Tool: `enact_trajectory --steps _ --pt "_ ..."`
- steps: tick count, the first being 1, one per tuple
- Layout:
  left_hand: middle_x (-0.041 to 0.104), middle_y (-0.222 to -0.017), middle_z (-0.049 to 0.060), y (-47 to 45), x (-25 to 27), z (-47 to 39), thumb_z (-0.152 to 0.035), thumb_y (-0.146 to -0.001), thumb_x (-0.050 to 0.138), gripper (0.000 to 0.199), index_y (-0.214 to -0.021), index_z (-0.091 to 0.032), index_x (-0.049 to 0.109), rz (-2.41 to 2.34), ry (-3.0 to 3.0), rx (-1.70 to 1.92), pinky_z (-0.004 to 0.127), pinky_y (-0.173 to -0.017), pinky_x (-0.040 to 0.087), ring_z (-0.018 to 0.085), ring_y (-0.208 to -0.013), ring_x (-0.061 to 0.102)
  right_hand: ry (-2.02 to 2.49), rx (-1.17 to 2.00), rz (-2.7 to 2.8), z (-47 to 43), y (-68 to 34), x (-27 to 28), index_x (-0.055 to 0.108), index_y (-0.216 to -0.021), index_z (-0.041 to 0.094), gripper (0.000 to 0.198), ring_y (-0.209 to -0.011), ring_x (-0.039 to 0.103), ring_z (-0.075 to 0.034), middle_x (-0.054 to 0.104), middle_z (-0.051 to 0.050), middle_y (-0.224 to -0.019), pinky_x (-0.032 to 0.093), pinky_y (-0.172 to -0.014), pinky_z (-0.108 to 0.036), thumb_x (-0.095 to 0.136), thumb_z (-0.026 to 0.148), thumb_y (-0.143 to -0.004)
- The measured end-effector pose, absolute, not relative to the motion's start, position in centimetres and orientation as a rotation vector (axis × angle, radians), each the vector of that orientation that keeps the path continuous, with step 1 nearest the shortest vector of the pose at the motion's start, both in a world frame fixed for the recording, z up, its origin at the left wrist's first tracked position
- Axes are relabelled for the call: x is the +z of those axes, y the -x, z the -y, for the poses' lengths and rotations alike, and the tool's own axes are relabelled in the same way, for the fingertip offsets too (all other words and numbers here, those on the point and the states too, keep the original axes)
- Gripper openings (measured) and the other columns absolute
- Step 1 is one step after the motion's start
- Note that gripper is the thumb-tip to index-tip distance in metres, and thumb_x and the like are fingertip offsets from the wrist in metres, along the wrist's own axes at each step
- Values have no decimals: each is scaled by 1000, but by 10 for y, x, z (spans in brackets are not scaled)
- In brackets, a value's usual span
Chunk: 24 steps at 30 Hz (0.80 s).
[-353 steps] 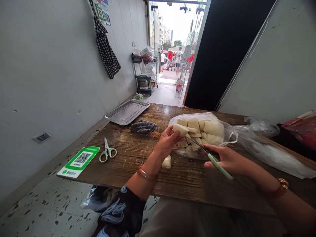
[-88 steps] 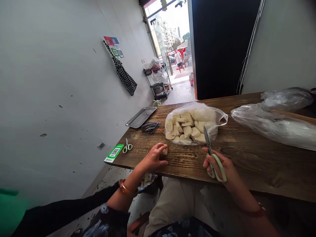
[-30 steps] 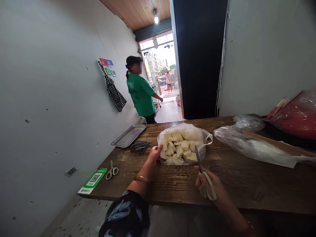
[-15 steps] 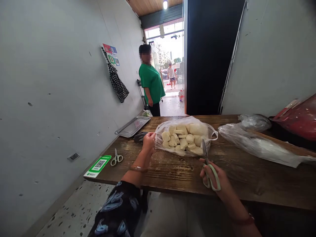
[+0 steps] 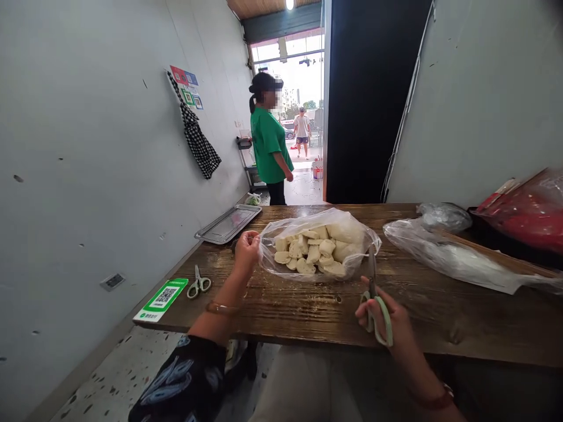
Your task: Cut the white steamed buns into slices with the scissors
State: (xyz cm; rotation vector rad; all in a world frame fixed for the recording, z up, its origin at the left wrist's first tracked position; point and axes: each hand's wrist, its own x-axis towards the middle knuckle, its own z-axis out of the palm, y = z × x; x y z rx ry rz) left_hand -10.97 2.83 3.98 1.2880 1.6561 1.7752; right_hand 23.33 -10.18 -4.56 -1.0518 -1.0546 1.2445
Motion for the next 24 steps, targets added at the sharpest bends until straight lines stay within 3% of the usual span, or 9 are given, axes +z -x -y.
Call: enact_trajectory --steps 4,6,9,12,15,19,24 --pt "54 -68 -1 93 39 -6 -29 -80 62 30 -108 -17 60 -1756 -1618 1754 27 -61 41 15 -61 50 1068 1085 1022 95 -250 -12 58 -137 23 65 -55 62 -16 69 0 -70 52 -50 -28 73 52 -80" --pt "58 -77 2 74 38 5 -29 -84 57 26 -108 -18 62 -1764 -1875 1616 29 -68 45 17 -69 54 1117 917 968 79 -259 6 61 -134 28 62 -56 60 -15 67 2 -72 51 -51 -27 78 47 -77" --pt "63 -100 8 35 33 16 -27 -86 56 30 -114 -20 61 -1629 -2197 1317 35 -83 49 20 -87 61 1066 643 998 41 -267 28 60 -134 31 66 -79 68 -20 72 -1 -88 57 -71 -34 82 41 -73" --pt "59 -127 13 -5 24 15 -23 -86 56 39 -125 -20 56 -1471 -2448 1095 42 -103 44 26 -119 55 1016 474 1094 -5 -271 36 52 -140 31 69 -90 69 -24 72 -7 -114 56 -83 -45 78 43 -76" --pt "52 -141 14 -37 17 7 -23 -85 59 47 -131 -19 53 -1415 -2619 919 46 -111 38 30 -132 46 1145 378 1196 -42 -273 27 48 -141 24 90 -102 66 -29 67 -13 -127 52 -92 -49 86 44 -62" --pt "49 -146 12 -57 11 -1 -25 -82 65 47 -128 -22 57 -1382 -2806 702 51 -118 28 34 -140 37 1235 471 1177 -65 -271 0 51 -135 19 91 -103 64 -31 70 -14 -116 47 -95 -51 85 49 -57" --pt "55 -140 10 -53 8 -2 -29 -83 67 35 -118 -24 64 -1369 -2869 534 54 -120 21 33 -143 34 1100 687 1119 -66 -278 -7 62 -117 20 64 -70 62 -20 66 -1 -79 52 -70 -38 81 45 -61"
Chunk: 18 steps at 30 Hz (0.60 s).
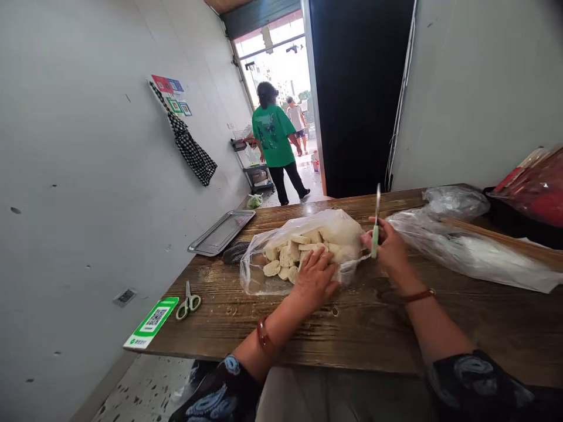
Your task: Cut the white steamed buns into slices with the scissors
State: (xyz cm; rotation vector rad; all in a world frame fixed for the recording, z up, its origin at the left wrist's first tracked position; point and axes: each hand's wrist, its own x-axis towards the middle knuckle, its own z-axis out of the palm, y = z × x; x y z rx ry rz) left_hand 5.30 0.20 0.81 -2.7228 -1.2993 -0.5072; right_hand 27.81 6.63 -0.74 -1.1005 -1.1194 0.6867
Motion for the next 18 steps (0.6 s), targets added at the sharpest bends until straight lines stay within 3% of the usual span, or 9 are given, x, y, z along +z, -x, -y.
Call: enact_trajectory --steps 3,8,15,18 --pt "62 -133 9 -52 14 -5 -35 -83 69 31 -112 -23 67 1343 2755 -568 54 -118 24 33 -138 40 984 745 997 -61 -292 7 58 -118 23 52 -60 54 -13 55 5 -72 48 -60 -30 71 43 -72" --pt "69 -115 11 -64 30 -24 -32 -90 59 26 -112 -21 67 1499 2635 -891 47 -104 42 29 -116 58 647 931 835 -42 -311 34 61 -110 29 43 -57 47 -11 45 7 -69 44 -56 -27 73 32 -68" --pt "60 -126 16 -84 67 -98 -22 -78 68 47 -123 -15 60 1643 2408 -1106 47 -108 39 32 -122 52 733 833 843 -43 -305 33 59 -116 25 57 -61 55 -12 56 6 -78 48 -57 -28 80 39 -65" --pt "62 -117 15 -90 87 -125 -19 -76 68 41 -116 -14 63 1749 2398 -1258 42 -99 46 28 -107 60 822 736 815 -51 -305 23 59 -118 23 60 -66 58 -13 60 4 -79 52 -63 -29 81 38 -65"
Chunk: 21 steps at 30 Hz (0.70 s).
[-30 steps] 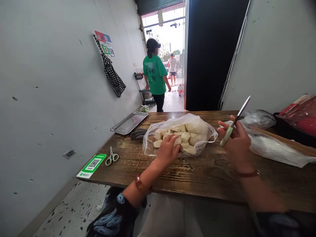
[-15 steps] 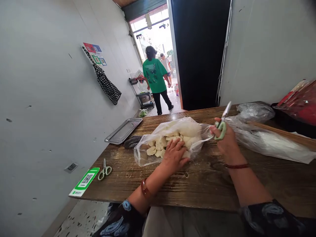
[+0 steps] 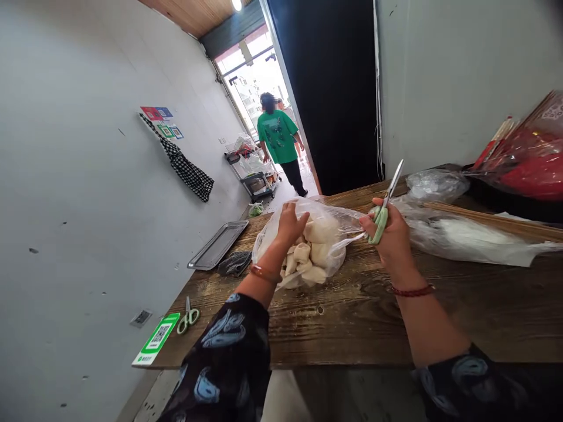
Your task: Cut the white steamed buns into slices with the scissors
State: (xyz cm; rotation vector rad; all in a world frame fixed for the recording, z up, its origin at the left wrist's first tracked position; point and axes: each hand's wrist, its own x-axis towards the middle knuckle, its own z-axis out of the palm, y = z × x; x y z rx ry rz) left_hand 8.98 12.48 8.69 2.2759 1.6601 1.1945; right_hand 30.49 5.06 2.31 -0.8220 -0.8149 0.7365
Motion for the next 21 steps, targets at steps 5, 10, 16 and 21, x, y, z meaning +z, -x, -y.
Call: enact_trajectory --steps 5,10,16,21 --pt "67 -104 14 -96 88 -118 -28 -77 70 35 -109 -14 67 -1700 -2274 1061 38 -89 49 24 -86 64 932 484 814 -52 -307 19 58 -121 20 55 -70 62 -16 63 2 -80 53 -69 -33 76 34 -71" --pt "68 -112 15 -96 65 -84 -34 -74 75 44 -114 -17 66 -1734 -2458 810 40 -97 45 30 -107 61 966 353 835 -48 -305 23 57 -121 20 51 -70 63 -17 65 2 -81 54 -71 -33 73 33 -74" --pt "63 -118 18 -105 53 -64 -31 -76 73 50 -121 -14 60 -1907 -2530 768 45 -100 42 32 -113 57 947 380 830 -51 -302 18 56 -123 20 54 -69 62 -17 64 1 -81 54 -69 -33 73 34 -74" --pt "64 -113 16 -110 56 -60 -37 -71 78 50 -113 -15 64 -1922 -2371 864 44 -97 43 32 -110 58 956 393 834 -51 -301 17 57 -123 21 53 -70 63 -18 64 1 -81 55 -71 -34 73 35 -74"
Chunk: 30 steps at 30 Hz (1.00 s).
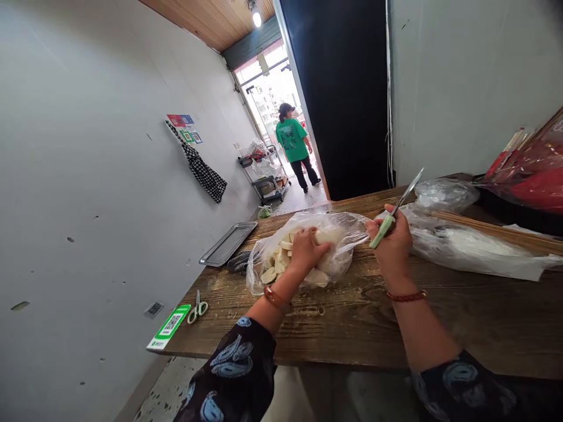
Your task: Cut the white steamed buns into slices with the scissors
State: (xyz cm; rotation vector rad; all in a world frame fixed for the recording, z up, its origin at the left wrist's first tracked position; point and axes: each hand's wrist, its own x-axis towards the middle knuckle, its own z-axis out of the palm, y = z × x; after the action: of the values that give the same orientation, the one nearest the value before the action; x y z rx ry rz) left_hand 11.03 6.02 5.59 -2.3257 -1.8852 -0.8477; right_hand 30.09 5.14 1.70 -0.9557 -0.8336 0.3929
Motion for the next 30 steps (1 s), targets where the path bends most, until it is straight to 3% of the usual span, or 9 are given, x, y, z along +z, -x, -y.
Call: enact_trajectory --steps 4,7,14,20,24,30 --pt "65 -102 15 -113 61 -58 -40 -68 79 44 -101 -14 66 1940 2374 -796 43 -89 45 32 -99 60 957 419 830 -51 -300 17 57 -124 20 55 -70 64 -18 65 0 -81 56 -70 -35 74 36 -74" --pt "64 -102 15 -113 63 -57 -32 -66 78 37 -94 -13 65 1898 2404 -836 41 -88 46 31 -98 60 937 436 835 -52 -300 15 56 -125 20 56 -69 64 -18 65 0 -81 56 -68 -35 74 36 -74" --pt "66 -86 2 -102 71 -65 -24 -63 76 30 -88 -16 63 1987 2654 -1172 31 -78 45 20 -84 59 927 426 823 -54 -300 13 57 -124 21 56 -69 63 -18 65 1 -81 56 -67 -35 75 36 -73" --pt "62 -74 -2 -86 79 -95 -21 -51 82 38 -81 -17 59 2424 2589 -1881 25 -60 45 13 -63 57 911 444 838 -51 -299 17 56 -123 20 56 -66 62 -17 65 1 -80 56 -69 -36 75 39 -74" --pt "64 -73 -2 -87 77 -105 -16 -45 84 47 -84 -18 57 2547 2284 -2330 28 -58 50 14 -60 60 940 507 897 -54 -299 14 51 -127 20 63 -71 66 -19 67 0 -81 55 -74 -38 74 46 -75" --pt "67 -72 -1 -98 81 -90 -18 -51 82 39 -86 -16 65 2309 2321 -2212 26 -61 48 14 -63 60 1075 645 1218 -55 -279 2 59 -118 20 61 -74 69 -25 73 -5 -86 56 -73 -42 80 43 -66"
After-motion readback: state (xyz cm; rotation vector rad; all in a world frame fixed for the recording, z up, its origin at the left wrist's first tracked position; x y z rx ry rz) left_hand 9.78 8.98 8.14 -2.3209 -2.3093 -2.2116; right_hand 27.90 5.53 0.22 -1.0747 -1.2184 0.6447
